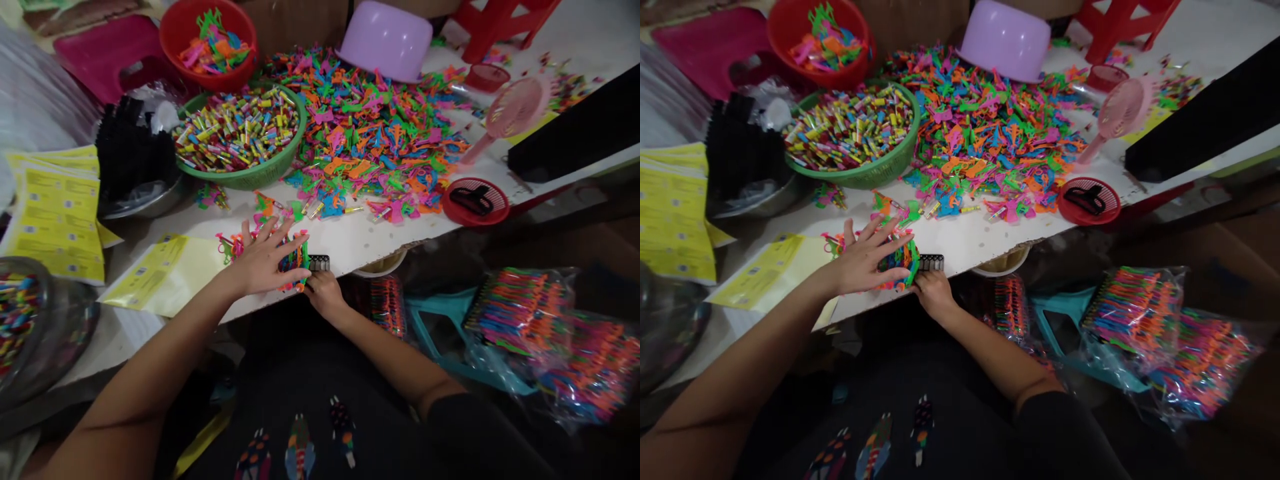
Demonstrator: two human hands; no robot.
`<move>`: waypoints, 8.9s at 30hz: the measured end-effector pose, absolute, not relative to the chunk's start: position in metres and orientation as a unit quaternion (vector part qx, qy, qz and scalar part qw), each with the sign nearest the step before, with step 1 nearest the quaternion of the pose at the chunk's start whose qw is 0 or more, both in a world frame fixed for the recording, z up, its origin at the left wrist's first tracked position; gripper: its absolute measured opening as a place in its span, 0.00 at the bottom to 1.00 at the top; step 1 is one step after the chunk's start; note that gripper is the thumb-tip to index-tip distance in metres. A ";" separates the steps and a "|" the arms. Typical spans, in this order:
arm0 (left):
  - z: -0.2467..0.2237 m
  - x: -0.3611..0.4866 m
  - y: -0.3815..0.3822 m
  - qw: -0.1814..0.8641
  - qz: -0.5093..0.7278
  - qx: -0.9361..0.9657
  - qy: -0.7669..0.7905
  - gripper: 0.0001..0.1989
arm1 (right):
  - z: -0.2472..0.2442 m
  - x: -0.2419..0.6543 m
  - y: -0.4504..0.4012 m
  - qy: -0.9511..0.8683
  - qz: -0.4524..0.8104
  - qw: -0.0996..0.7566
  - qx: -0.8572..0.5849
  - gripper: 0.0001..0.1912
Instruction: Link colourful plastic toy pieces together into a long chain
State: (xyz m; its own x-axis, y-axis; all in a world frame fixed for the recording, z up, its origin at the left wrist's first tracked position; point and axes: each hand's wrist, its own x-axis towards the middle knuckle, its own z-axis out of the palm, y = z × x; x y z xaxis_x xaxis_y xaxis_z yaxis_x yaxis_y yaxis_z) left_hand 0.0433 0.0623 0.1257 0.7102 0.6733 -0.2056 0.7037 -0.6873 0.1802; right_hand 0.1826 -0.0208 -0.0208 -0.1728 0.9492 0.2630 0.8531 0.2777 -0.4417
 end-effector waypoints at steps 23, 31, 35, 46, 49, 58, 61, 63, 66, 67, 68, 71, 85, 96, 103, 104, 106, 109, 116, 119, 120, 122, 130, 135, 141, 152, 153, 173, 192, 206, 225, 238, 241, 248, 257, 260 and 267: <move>0.105 0.044 0.059 0.121 -0.029 0.913 0.388 0.43 | 0.031 0.347 0.076 -0.333 0.083 0.169 -0.924 0.32; 0.109 0.046 0.058 0.137 -0.047 0.907 0.396 0.43 | 0.028 0.334 0.065 -0.360 0.144 0.438 -0.811 0.18; 0.109 0.046 0.059 0.143 -0.044 0.909 0.389 0.43 | 0.018 0.290 0.046 -0.459 0.348 0.560 -0.596 0.20; 0.112 0.048 0.057 0.128 -0.065 0.906 0.398 0.43 | 0.000 0.248 0.050 -0.714 0.394 0.317 -0.485 0.11; 0.110 0.046 0.056 0.117 -0.048 0.913 0.389 0.42 | 0.004 0.242 0.051 -0.774 0.306 0.254 -0.493 0.09; 0.115 0.047 0.051 0.103 -0.033 0.925 0.365 0.32 | 0.015 0.234 0.052 -0.781 0.287 0.172 -0.527 0.09; 0.115 0.048 0.052 0.108 -0.050 0.919 0.375 0.31 | 0.015 0.250 0.064 -0.762 0.350 0.204 -0.505 0.13; 0.114 0.049 0.053 0.110 -0.055 0.916 0.381 0.33 | 0.016 0.267 0.077 -0.724 0.308 0.232 -0.572 0.17; 0.114 0.049 0.053 0.109 -0.052 0.915 0.384 0.34 | 0.017 0.292 0.096 -0.639 0.141 0.192 -0.731 0.17; 0.114 0.049 0.053 0.108 -0.050 0.915 0.385 0.34 | 0.017 0.299 0.099 -0.620 0.104 0.166 -0.760 0.15; 0.115 0.049 0.053 0.109 -0.049 0.914 0.387 0.34 | 0.018 0.305 0.100 -0.613 0.086 0.140 -0.773 0.14; 0.116 0.049 0.052 0.114 -0.053 0.914 0.386 0.34 | 0.020 0.314 0.093 -0.635 0.099 0.109 -0.758 0.10; 0.116 0.050 0.052 0.131 -0.038 0.915 0.379 0.32 | -0.017 0.208 -0.038 -0.613 0.273 0.447 -0.591 0.09; 0.111 0.047 0.053 0.132 -0.018 0.919 0.371 0.32 | -0.016 0.206 -0.027 -0.781 0.139 0.322 -0.517 0.06; 0.115 0.049 0.053 0.134 -0.040 0.915 0.378 0.31 | -0.016 0.202 -0.027 -0.769 0.172 0.319 -0.527 0.08; 0.115 0.049 0.054 0.131 -0.049 0.914 0.382 0.33 | -0.013 0.206 -0.025 -0.769 0.189 0.318 -0.521 0.08; 0.115 0.050 0.055 0.125 -0.065 0.912 0.384 0.35 | -0.005 0.219 -0.017 -0.777 0.254 0.302 -0.490 0.07; 0.115 0.046 0.054 0.119 -0.081 0.912 0.385 0.36 | 0.014 0.248 0.014 -0.731 0.320 0.281 -0.533 0.09; 0.116 0.023 0.043 0.086 -0.065 0.917 0.384 0.36 | 0.033 0.249 0.115 -0.543 0.150 0.162 -0.810 0.24; 0.124 0.020 0.039 0.077 -0.043 0.928 0.362 0.34 | 0.028 0.225 0.137 -0.586 0.137 0.120 -0.789 0.23; 0.127 0.020 0.038 0.074 -0.033 0.931 0.355 0.33 | 0.027 0.220 0.140 -0.594 0.138 0.108 -0.785 0.22; 0.133 0.022 0.037 0.067 -0.014 0.941 0.332 0.29 | 0.026 0.217 0.139 -0.595 0.139 0.098 -0.785 0.18; 0.131 0.029 0.040 0.083 -0.034 0.976 0.200 0.21 | 0.034 0.256 0.069 -0.562 0.255 0.351 -0.705 0.13; 0.129 0.034 0.040 0.089 -0.029 0.974 0.206 0.20 | 0.006 0.239 0.031 -0.446 0.502 0.533 -0.514 0.18; 0.128 0.037 0.038 0.083 -0.025 0.971 0.222 0.18 | -0.021 0.212 0.027 -0.468 0.581 0.494 -0.447 0.14; 0.132 0.037 0.036 0.108 -0.014 0.967 0.232 0.16 | -0.015 0.217 0.030 -0.627 0.415 0.401 -0.523 0.12; 0.131 0.036 0.036 0.112 -0.012 0.966 0.233 0.16 | -0.014 0.217 0.029 -0.647 0.379 0.383 -0.539 0.13; 0.120 0.036 0.033 0.037 -0.060 0.960 0.270 0.40 | 0.019 0.238 0.096 -0.732 0.267 0.225 -0.586 0.19; 0.120 0.036 0.037 0.079 -0.077 0.953 0.281 0.31 | 0.009 0.258 0.074 -0.393 0.420 0.503 -0.645 0.16; 0.121 0.039 0.036 0.072 -0.122 0.946 0.293 0.39 | -0.026 0.196 -0.037 -0.635 0.314 0.463 -0.532 0.07; 0.116 0.036 0.038 0.068 -0.100 0.952 0.281 0.39 | -0.028 0.194 -0.042 -0.622 0.259 0.500 -0.544 0.11; 0.118 0.038 0.037 0.075 -0.110 0.949 0.287 0.39 | -0.017 0.186 -0.039 -0.778 0.015 0.316 -0.542 0.13; 0.117 0.038 0.036 0.075 -0.103 0.948 0.290 0.40 | -0.017 0.181 -0.042 -0.759 0.024 0.285 -0.585 0.13; 0.113 0.036 0.037 0.092 -0.083 0.950 0.287 0.46 | -0.004 0.168 -0.038 -0.732 0.124 0.184 -0.644 0.09; 0.118 0.038 0.036 0.100 -0.099 0.941 0.308 0.37 | 0.025 0.208 -0.009 -0.774 0.297 0.165 -0.534 0.10; 0.120 0.039 0.036 0.101 -0.103 0.941 0.305 0.38 | 0.034 0.231 0.030 -0.754 0.284 0.208 -0.555 0.09; 0.118 0.036 0.035 0.098 -0.075 0.944 0.305 0.39 | 0.020 0.227 0.100 -0.786 0.191 0.083 -0.583 0.14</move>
State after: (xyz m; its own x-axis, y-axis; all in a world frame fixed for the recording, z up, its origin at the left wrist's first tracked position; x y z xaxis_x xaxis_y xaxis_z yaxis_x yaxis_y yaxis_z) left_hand 0.0358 0.0347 0.1184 0.8024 0.5616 -0.2019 0.5912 -0.7944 0.1395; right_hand 0.2268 0.0997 0.0195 -0.3069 0.9472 -0.0925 0.8841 0.2478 -0.3963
